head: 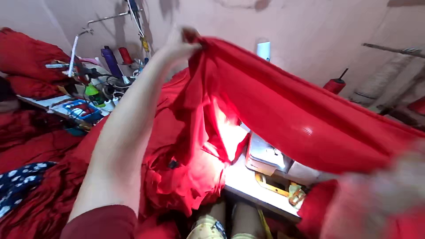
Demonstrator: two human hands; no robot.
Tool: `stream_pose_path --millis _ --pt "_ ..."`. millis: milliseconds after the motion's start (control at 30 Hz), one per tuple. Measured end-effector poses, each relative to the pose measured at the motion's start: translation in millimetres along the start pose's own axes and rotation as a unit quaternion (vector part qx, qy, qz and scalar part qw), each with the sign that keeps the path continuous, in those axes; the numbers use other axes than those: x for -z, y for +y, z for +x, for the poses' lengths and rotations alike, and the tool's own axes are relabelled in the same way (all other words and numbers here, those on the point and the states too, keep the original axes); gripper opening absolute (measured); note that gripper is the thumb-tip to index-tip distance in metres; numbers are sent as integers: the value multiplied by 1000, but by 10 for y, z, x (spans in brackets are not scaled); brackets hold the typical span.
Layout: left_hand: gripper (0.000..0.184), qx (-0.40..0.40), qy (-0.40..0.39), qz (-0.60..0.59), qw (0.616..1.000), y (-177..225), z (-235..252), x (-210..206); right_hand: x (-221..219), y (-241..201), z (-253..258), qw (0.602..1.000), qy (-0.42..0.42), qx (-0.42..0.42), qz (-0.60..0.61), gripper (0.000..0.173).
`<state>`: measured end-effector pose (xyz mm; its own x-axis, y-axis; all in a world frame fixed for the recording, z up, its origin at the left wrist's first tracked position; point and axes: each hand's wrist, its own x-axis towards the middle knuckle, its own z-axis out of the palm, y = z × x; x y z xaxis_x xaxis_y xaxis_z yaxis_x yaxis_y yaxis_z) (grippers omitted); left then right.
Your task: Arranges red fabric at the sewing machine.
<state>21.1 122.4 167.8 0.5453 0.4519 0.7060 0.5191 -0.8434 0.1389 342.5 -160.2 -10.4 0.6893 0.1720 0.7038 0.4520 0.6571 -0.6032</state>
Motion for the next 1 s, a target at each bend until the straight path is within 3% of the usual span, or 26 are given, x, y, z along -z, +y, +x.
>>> stream_pose_path --millis 67,100,167,300,367,433,500,600,700,867,933,1000 --pt "46 171 94 86 977 388 80 337 -774 14 -246 982 -156 -77 68 34" --pt "49 193 142 86 967 486 14 378 -1046 67 -386 960 -226 -121 112 36" --pt "41 156 189 6 969 706 -423 287 -1400 178 -647 912 -319 -187 179 37" --pt "23 152 70 -164 972 1180 -1831 -134 -1612 181 -916 834 -427 -276 215 33" --pt "24 196 63 -179 962 1307 -2219 -364 -1644 99 -952 817 -445 -295 216 33" --pt "35 259 76 -171 948 1452 -2306 -514 -1659 52 -990 819 -456 -276 213 33" --pt "43 245 128 -145 950 1413 -2317 -695 -1691 2 -1033 823 -460 -257 213 30" --pt "31 214 167 -163 949 1307 -2296 -871 -1697 -48 -1065 816 -462 -256 233 35" --pt "15 206 151 -204 945 1296 -2278 -878 -1680 5 -1054 830 -436 -227 263 35" --pt "14 196 153 -238 939 1220 -2387 -821 -1615 59 -1063 834 -454 -215 228 35" --pt "14 189 176 -190 947 1198 -2431 -801 -1601 66 -1070 843 -463 -177 210 36" --pt "16 168 219 -41 960 1175 -2486 -759 -1563 98 -1070 866 -467 -75 161 32"
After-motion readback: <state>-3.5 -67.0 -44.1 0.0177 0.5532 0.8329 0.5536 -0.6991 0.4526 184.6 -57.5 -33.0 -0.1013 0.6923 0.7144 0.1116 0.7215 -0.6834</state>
